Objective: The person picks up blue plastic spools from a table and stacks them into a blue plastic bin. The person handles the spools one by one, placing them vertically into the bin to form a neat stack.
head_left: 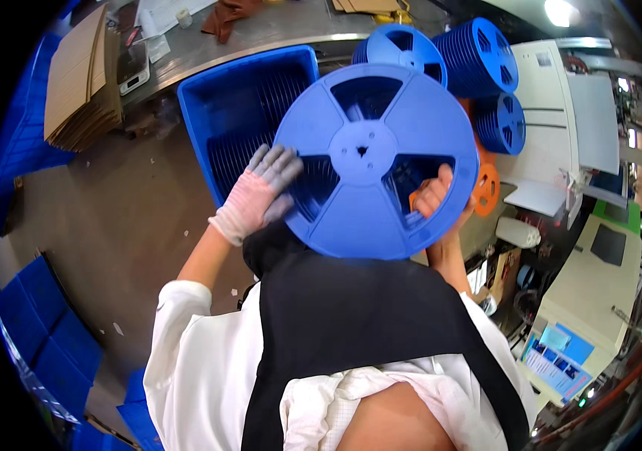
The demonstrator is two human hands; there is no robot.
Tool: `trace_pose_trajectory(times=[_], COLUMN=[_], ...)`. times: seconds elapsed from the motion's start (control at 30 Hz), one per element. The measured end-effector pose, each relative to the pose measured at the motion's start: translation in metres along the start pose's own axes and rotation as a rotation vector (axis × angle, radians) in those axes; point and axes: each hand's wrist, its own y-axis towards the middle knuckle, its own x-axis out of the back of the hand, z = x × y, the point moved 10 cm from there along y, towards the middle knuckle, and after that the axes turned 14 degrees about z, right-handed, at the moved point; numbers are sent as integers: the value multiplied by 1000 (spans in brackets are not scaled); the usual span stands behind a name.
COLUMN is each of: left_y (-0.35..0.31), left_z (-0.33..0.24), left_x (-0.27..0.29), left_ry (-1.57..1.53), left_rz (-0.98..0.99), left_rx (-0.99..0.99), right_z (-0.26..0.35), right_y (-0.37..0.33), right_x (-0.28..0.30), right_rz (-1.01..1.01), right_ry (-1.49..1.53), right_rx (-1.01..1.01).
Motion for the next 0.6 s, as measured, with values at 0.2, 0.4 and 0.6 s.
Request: trace_pose_trajectory(times=[0.2,0.4,0.6], left_y=[-3,-14,-73], left_z=[-39,-40,-2], left_x=[10,-10,4], left_ry=[49,42,-795], left_rz=[-52,34,-323], left_rx=[-139,-131,158], right_z=[10,19,31], right_y=[5,28,24], right_x=[4,1,-4], right_rz=[-39,-124,-236], right_ry=[70,-152,-442], right_rx=[36,-124,-197])
